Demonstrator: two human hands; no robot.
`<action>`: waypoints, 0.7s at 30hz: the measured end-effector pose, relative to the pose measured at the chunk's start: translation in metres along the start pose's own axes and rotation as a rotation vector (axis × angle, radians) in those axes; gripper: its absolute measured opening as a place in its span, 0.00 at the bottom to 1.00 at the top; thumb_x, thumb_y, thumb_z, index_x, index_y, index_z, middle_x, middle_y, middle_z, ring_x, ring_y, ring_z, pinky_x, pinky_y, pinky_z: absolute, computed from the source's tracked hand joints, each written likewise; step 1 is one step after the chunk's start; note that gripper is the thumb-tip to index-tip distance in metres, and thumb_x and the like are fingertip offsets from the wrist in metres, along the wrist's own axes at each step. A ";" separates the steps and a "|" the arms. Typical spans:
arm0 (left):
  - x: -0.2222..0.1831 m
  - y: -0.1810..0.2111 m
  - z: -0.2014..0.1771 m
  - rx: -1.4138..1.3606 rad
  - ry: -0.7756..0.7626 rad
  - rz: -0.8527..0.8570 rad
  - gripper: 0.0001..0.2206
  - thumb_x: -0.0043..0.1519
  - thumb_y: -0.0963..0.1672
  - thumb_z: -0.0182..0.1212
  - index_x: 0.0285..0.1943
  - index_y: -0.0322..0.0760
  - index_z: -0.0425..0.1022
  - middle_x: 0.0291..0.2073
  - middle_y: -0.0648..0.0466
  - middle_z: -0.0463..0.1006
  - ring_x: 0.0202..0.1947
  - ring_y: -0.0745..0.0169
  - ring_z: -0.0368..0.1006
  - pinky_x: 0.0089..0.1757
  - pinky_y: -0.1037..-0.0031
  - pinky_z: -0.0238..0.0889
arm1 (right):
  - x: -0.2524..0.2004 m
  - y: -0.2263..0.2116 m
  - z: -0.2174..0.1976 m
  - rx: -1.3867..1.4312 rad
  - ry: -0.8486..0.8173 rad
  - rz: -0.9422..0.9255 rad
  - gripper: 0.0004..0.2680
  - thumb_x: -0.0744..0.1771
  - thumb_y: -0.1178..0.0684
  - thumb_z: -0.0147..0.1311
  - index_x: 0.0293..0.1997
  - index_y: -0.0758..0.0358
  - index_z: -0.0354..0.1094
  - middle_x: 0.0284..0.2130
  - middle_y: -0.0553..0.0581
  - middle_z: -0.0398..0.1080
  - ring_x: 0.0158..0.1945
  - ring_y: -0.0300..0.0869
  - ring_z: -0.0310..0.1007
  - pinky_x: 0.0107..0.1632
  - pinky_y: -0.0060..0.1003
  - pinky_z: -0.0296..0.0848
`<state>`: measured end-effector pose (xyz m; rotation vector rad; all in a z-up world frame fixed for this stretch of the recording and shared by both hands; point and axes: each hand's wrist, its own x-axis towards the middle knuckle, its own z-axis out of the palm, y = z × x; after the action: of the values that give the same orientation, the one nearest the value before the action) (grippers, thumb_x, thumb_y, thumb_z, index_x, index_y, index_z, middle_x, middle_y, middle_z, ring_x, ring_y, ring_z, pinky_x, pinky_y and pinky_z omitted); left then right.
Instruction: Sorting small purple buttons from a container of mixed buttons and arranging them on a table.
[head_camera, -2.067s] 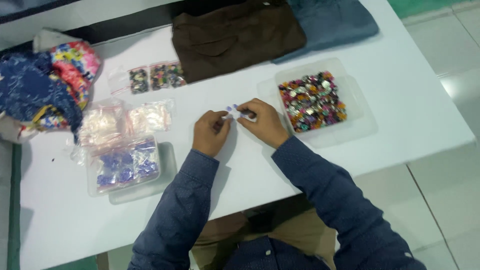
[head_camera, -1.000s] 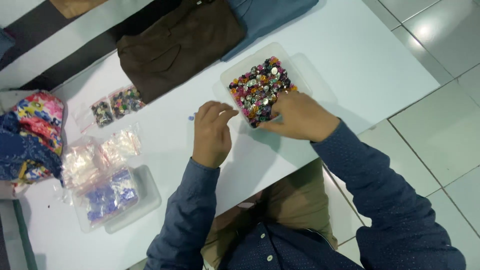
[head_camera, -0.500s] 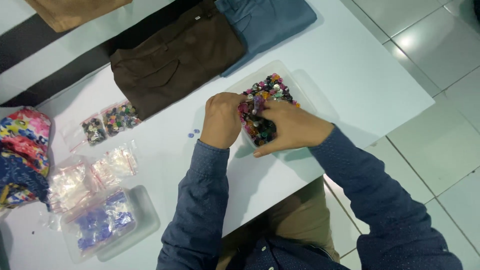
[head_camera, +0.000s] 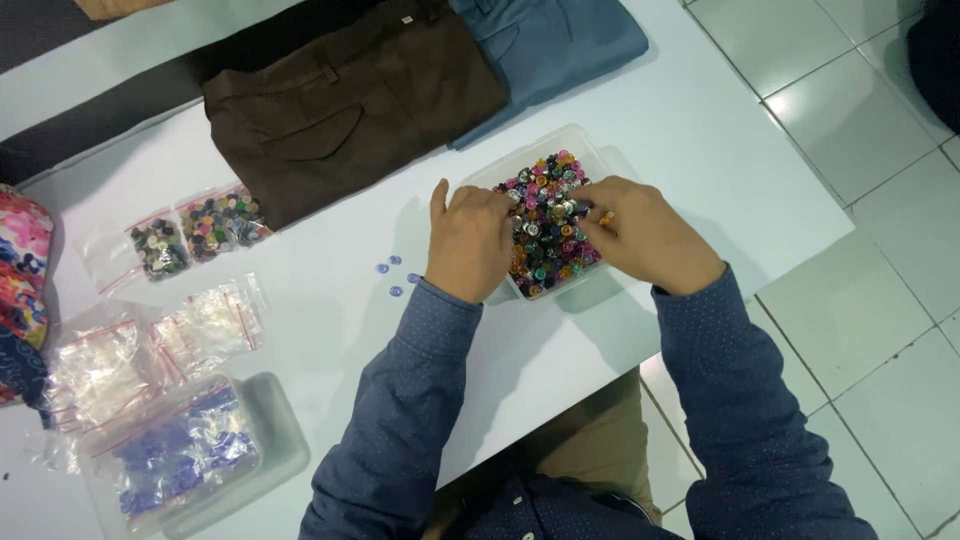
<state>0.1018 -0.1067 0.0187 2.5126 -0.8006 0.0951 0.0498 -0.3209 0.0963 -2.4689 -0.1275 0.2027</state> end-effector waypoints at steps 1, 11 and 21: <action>0.002 0.001 0.004 0.001 0.002 0.003 0.11 0.63 0.39 0.58 0.51 0.38 0.82 0.40 0.48 0.83 0.53 0.50 0.74 0.65 0.42 0.44 | 0.001 0.003 0.003 -0.001 0.004 -0.001 0.16 0.65 0.64 0.55 0.60 0.75 0.69 0.44 0.73 0.73 0.46 0.58 0.79 0.40 0.40 0.81; 0.017 0.024 0.026 0.421 0.108 -0.009 0.05 0.56 0.38 0.63 0.39 0.33 0.81 0.24 0.49 0.77 0.43 0.50 0.72 0.64 0.40 0.35 | 0.028 0.043 0.049 -0.111 0.004 0.152 0.13 0.67 0.60 0.45 0.54 0.68 0.73 0.38 0.69 0.77 0.41 0.57 0.79 0.37 0.41 0.79; 0.021 0.022 0.018 0.246 -0.120 -0.072 0.20 0.57 0.35 0.57 0.60 0.29 0.76 0.26 0.44 0.80 0.47 0.46 0.72 0.64 0.38 0.31 | 0.020 0.027 0.031 0.106 -0.093 0.232 0.18 0.68 0.61 0.40 0.66 0.76 0.62 0.54 0.79 0.70 0.54 0.69 0.72 0.47 0.60 0.76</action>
<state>0.1055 -0.1425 0.0171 2.7990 -0.7853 0.0184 0.0656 -0.3210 0.0532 -2.3658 0.1281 0.4139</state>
